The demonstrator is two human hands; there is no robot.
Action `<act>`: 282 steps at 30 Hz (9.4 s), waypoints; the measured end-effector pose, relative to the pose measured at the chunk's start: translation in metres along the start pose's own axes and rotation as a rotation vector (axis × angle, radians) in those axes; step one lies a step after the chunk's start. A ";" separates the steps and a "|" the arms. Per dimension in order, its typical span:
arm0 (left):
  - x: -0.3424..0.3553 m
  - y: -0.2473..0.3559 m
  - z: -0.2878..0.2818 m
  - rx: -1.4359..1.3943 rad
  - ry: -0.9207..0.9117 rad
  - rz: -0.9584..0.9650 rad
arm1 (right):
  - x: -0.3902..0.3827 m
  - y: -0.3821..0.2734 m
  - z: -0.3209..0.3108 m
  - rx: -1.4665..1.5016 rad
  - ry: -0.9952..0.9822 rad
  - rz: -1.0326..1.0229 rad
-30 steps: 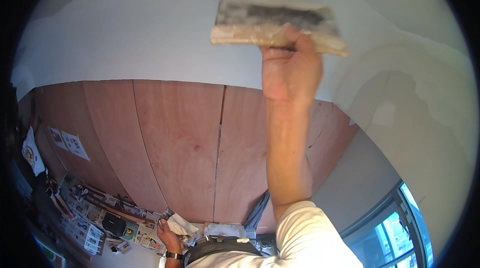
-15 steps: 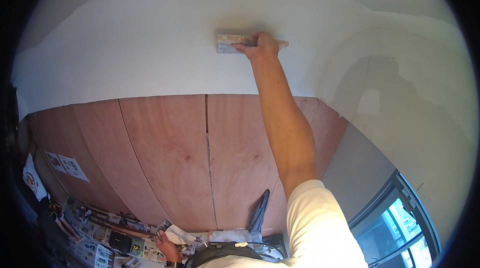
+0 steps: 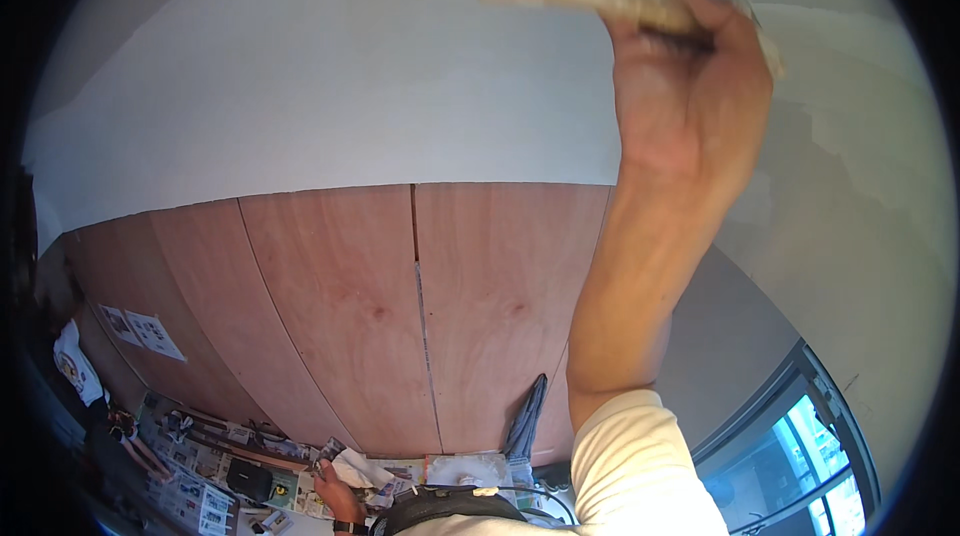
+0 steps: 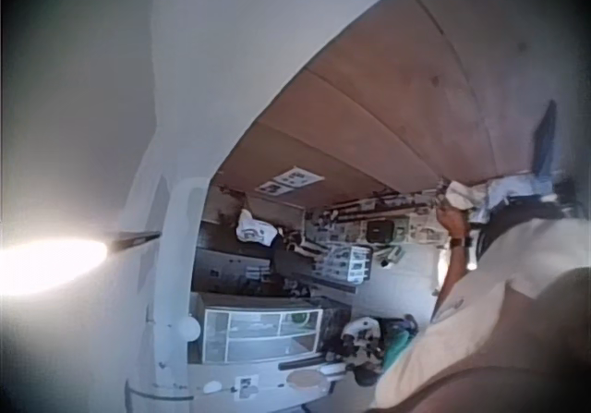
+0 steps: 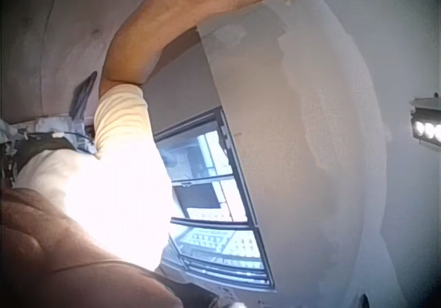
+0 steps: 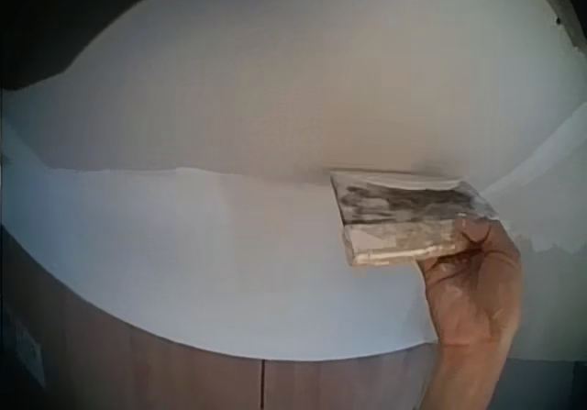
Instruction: The person applies plaster to a wall and ceiling corner using a trowel and a hawk, repeatedly scraping the mixture onto the surface and smoothing it out.
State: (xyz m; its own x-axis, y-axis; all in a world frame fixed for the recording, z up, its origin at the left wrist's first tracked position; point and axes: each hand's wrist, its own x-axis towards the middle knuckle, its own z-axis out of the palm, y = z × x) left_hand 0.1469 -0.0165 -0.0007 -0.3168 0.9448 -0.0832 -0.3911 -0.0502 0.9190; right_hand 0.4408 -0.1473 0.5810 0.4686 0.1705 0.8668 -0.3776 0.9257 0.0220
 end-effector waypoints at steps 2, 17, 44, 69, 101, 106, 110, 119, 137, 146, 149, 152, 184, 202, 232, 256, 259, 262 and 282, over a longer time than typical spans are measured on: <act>0.002 0.004 -0.007 0.003 0.036 -0.012 | -0.017 0.009 -0.038 -0.008 -0.018 -0.003; -0.007 -0.008 -0.001 -0.133 0.109 0.076 | -0.194 0.011 -0.274 -0.482 0.343 0.541; -0.009 -0.009 0.011 -0.291 0.320 -0.047 | -0.269 0.104 -0.311 -0.486 0.132 0.826; -0.038 0.139 0.099 -0.763 -0.184 -0.235 | -0.318 0.142 -0.198 -0.513 -1.125 0.556; -0.064 0.148 0.010 -0.819 0.063 0.178 | 0.044 0.399 -0.073 -1.756 -1.139 -1.237; -0.071 0.131 -0.003 -0.362 0.462 0.046 | 0.039 0.446 -0.102 -1.813 -1.163 -1.205; -0.069 0.125 -0.010 -0.704 0.393 -0.005 | 0.022 0.463 -0.145 -1.815 -1.319 -1.073; -0.058 0.103 -0.017 -0.928 0.106 0.070 | 0.027 0.470 -0.230 -1.576 -2.024 -0.791; -0.078 0.173 0.025 -0.832 0.004 0.034 | -0.089 0.406 -0.232 -1.112 -1.940 0.466; -0.082 0.217 0.052 -0.804 -0.216 -0.123 | -0.286 0.167 -0.186 0.201 -0.900 1.748; -0.080 0.216 0.088 -0.743 -0.318 -0.207 | -0.318 0.136 -0.178 0.487 -0.138 1.675; -0.077 0.205 0.123 -0.694 -0.338 -0.323 | -0.314 0.124 -0.182 0.361 0.335 1.567; -0.050 0.260 0.141 0.054 -0.385 -0.246 | -0.205 0.075 -0.166 -0.757 -1.273 0.210; -0.020 0.229 0.038 -0.326 -0.215 -0.063 | -0.178 0.177 -0.155 0.193 0.343 0.850; -0.062 0.112 -0.085 -0.585 0.269 -0.081 | 0.000 0.334 0.000 0.150 0.608 0.733; -0.076 0.112 -0.086 -0.655 0.203 -0.035 | -0.154 0.222 0.046 0.137 -0.088 0.349; -0.072 0.113 -0.075 -0.676 0.163 -0.016 | -0.179 0.242 -0.022 0.084 -0.126 0.689; -0.074 0.132 -0.053 -0.732 0.134 -0.025 | -0.200 0.241 -0.049 0.126 0.065 0.794; -0.042 0.208 0.049 -0.735 -0.219 -0.073 | -0.298 0.176 -0.159 -0.670 -1.409 0.367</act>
State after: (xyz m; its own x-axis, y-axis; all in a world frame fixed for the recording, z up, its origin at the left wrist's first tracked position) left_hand 0.1208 -0.0508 0.2132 -0.1196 0.9927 0.0151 -0.9025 -0.1151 0.4151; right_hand 0.3619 0.0183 0.2471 -0.7830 0.3251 0.5303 0.2813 0.9455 -0.1642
